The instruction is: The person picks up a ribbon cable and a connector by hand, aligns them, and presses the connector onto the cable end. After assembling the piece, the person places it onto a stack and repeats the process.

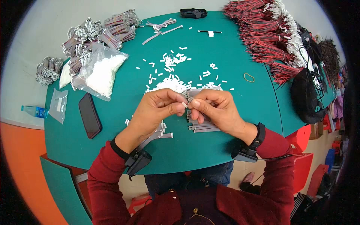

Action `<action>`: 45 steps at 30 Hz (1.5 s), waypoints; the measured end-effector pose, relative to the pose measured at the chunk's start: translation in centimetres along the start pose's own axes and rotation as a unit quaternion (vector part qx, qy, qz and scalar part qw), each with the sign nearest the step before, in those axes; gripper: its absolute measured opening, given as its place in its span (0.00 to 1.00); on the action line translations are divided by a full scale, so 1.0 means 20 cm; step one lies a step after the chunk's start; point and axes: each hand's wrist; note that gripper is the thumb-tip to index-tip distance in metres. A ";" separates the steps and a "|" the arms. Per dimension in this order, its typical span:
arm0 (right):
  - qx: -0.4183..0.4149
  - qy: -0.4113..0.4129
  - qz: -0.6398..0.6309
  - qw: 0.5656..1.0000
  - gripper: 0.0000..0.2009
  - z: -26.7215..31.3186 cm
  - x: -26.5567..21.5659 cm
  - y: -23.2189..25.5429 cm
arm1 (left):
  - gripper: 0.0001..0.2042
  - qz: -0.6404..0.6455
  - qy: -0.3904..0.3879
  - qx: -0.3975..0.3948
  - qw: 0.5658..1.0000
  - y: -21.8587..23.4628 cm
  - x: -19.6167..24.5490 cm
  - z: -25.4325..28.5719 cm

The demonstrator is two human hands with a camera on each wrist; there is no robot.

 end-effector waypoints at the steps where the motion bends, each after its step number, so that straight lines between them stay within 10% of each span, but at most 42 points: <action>1: 0.000 -0.004 0.004 1.000 0.09 0.00 -0.01 0.00 | 0.09 0.009 0.001 0.013 1.000 -0.01 0.01 0.00; 45: -0.058 -0.046 0.067 0.995 0.09 0.00 -0.03 0.01 | 0.09 0.017 0.010 -0.032 0.999 -0.01 0.02 0.01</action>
Point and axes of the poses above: each hand's wrist, its own z-axis away from the middle knuckle, its own y-axis out of the back of the hand, x = y × z
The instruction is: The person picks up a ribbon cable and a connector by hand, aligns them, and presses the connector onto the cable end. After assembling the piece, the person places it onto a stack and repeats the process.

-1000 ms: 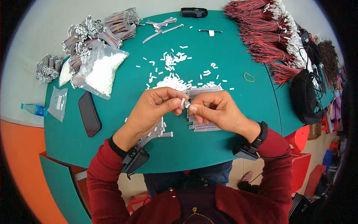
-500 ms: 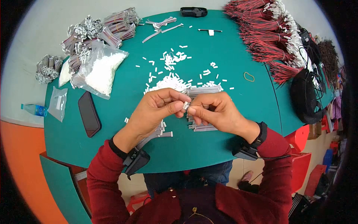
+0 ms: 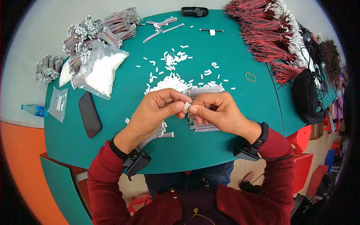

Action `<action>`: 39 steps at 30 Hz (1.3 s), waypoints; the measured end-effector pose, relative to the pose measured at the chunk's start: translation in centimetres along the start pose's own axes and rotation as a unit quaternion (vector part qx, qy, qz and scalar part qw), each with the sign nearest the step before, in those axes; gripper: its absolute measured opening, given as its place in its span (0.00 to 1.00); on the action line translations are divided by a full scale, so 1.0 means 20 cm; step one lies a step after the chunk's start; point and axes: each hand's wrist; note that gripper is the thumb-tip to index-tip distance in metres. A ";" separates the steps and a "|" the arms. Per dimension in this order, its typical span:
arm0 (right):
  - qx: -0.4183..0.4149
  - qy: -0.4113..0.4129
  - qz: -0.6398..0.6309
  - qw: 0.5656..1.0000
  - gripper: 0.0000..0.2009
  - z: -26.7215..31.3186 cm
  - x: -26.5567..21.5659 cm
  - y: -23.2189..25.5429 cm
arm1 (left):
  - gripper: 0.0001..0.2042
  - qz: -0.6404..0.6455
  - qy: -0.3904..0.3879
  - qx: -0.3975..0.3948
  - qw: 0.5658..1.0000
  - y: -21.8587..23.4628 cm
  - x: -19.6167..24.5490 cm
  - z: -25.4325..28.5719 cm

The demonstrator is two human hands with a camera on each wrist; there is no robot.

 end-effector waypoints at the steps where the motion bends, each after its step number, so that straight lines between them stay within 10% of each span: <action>1: 0.000 -0.001 0.000 1.000 0.09 0.00 0.00 0.00 | 0.09 0.004 0.000 -0.001 1.000 0.00 0.00 0.00; 39: 0.002 -0.024 -0.044 0.999 0.10 0.01 0.00 -0.01 | 0.08 0.015 -0.006 -0.004 1.000 -0.01 0.00 0.00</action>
Point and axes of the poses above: each hand's wrist, its own z-axis away from the middle knuckle, its own y-axis out of the back of the hand, x = y × z
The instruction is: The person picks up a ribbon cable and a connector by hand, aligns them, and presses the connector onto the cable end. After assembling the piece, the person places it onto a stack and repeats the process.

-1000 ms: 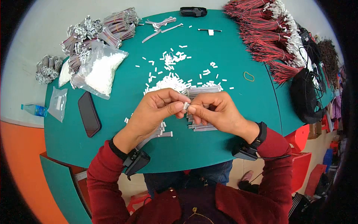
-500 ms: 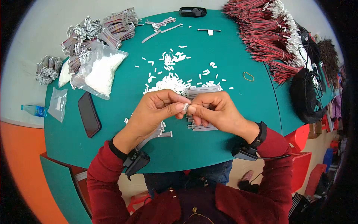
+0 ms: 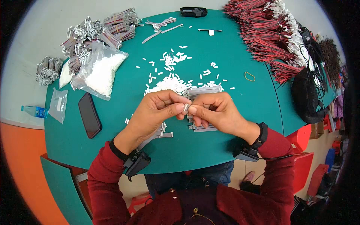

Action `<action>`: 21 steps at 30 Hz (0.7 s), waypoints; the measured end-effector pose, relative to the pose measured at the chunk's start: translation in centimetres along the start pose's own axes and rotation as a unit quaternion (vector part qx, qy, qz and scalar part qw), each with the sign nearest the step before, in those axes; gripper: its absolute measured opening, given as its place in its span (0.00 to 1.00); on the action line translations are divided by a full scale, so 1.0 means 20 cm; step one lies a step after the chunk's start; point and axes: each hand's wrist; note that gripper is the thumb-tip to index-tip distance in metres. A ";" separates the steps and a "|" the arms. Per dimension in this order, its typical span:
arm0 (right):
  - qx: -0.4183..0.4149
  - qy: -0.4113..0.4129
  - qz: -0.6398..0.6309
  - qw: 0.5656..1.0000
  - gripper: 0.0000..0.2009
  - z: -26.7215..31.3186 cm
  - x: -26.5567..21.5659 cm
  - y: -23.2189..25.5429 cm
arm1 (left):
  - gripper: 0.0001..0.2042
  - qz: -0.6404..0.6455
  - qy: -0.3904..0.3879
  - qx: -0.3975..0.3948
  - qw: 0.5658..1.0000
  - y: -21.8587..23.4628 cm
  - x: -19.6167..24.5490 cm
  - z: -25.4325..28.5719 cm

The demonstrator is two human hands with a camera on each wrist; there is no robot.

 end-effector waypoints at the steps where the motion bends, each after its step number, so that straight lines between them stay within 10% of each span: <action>1: -0.002 -0.005 0.004 1.000 0.10 0.00 -0.01 0.00 | 0.08 -0.002 0.001 0.001 1.000 0.00 0.00 0.00; 21: 0.014 0.010 0.017 1.000 0.12 0.01 0.00 -0.01 | 0.07 -0.249 -0.135 0.073 0.956 -0.05 -0.03 0.02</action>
Point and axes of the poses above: each hand's wrist, its own z-axis away from the middle knuckle, its own y-axis out of the back of the hand, x = y × z
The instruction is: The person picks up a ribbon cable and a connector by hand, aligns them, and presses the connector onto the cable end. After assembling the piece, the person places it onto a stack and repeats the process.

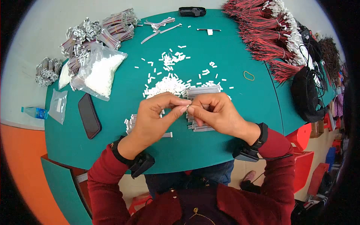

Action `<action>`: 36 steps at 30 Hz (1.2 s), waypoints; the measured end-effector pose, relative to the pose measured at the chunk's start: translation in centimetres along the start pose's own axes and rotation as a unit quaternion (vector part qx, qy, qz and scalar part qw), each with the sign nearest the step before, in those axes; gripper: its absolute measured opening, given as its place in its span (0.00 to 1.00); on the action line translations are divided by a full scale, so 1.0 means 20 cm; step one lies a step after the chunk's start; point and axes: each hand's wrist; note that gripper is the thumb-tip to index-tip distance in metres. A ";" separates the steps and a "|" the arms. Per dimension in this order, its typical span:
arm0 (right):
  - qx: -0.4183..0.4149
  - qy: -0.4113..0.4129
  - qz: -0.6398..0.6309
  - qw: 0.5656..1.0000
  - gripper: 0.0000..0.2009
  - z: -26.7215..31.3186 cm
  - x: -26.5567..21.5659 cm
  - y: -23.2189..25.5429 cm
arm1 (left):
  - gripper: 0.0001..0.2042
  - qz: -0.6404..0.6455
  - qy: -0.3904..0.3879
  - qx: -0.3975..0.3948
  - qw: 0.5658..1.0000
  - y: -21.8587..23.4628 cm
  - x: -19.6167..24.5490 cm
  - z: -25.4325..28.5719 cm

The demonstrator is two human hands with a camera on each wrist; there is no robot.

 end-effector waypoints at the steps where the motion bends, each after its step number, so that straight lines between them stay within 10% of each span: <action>1: -0.001 -0.010 -0.001 1.000 0.11 0.00 -0.01 0.00 | 0.07 0.061 0.043 0.004 0.997 -0.01 0.01 0.00; 36: -0.025 -0.023 0.016 0.999 0.10 0.00 0.00 0.00 | 0.15 0.065 0.127 -0.114 0.983 -0.03 -0.01 -0.01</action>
Point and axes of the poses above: each hand's wrist, its own z-axis away from the middle knuckle, its own y-axis out of the back of the hand, x = y × z
